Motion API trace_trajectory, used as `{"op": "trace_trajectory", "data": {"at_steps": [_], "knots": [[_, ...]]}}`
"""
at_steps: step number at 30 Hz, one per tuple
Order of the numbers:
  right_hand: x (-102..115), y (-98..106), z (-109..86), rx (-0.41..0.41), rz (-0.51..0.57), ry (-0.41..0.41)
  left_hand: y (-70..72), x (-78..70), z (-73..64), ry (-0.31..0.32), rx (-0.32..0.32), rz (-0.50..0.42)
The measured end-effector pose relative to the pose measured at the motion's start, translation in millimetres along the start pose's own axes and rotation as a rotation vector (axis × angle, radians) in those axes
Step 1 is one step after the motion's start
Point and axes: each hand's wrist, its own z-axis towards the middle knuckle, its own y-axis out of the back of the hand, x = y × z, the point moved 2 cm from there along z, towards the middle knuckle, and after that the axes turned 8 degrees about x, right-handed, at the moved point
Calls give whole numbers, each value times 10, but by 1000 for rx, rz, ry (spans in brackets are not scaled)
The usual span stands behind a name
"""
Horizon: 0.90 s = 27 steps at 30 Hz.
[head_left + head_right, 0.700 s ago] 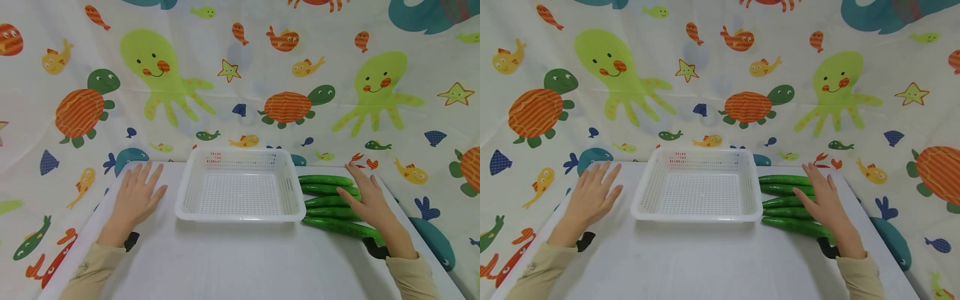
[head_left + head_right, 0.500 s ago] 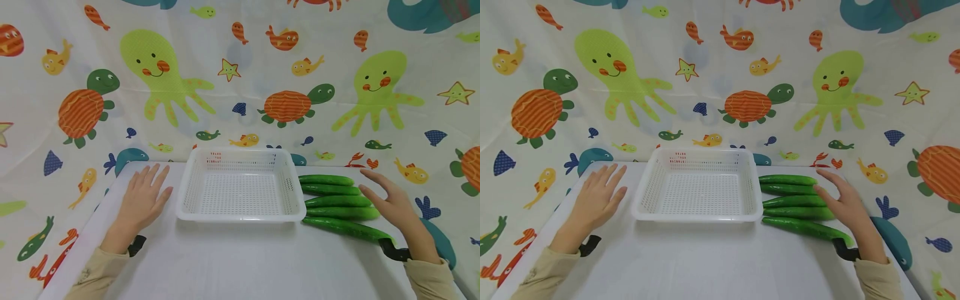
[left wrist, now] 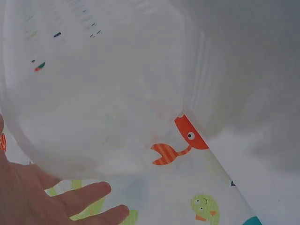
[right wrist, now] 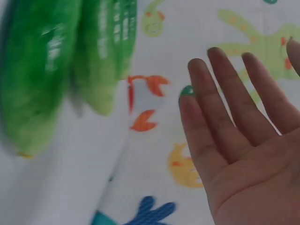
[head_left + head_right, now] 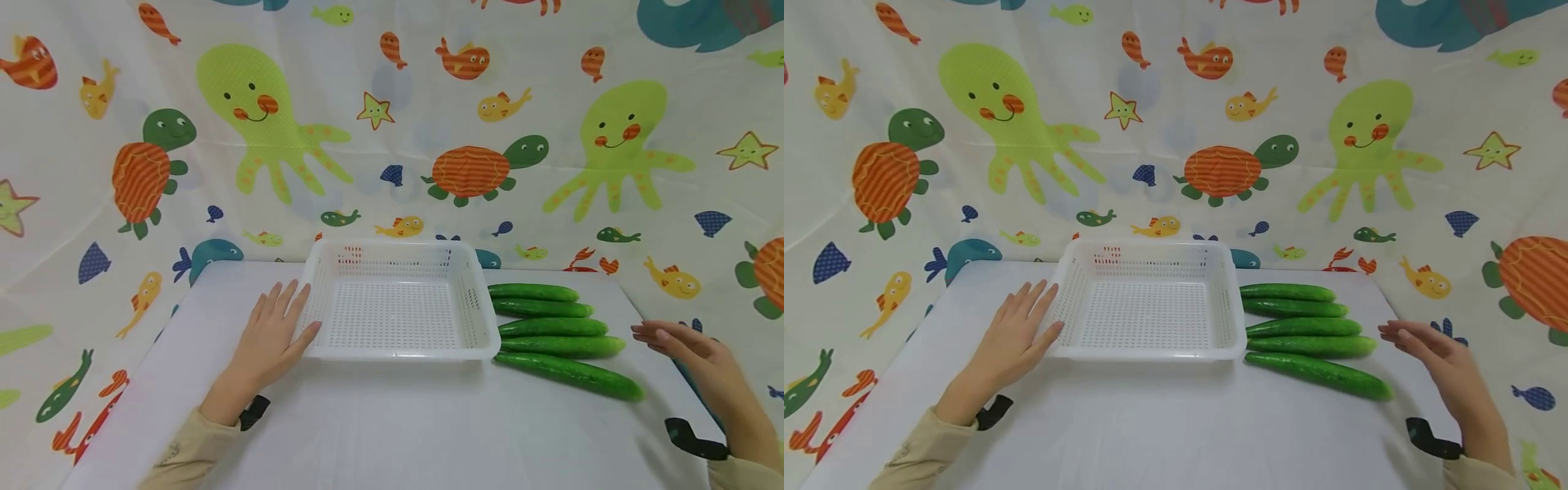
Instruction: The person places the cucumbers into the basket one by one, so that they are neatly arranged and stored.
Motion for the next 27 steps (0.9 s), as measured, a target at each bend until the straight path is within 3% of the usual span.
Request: {"op": "trace_trajectory", "data": {"at_steps": [8,14,16,23,27], "knots": [[-509,-204,-16,283,123,-186,-189,-13,172,25,159,-44],[-673,-385,-32,446,260,-119,-180,22,223,18,179,-57],[-686,-423,-29,448,258,-125,-176,38,238,17,185,-63],[-749,-448,-11,414,186,-299,-178,52,237,20,187,-78],[-777,-452,-1,391,145,-335,-181,51,242,11,179,-85]]}}
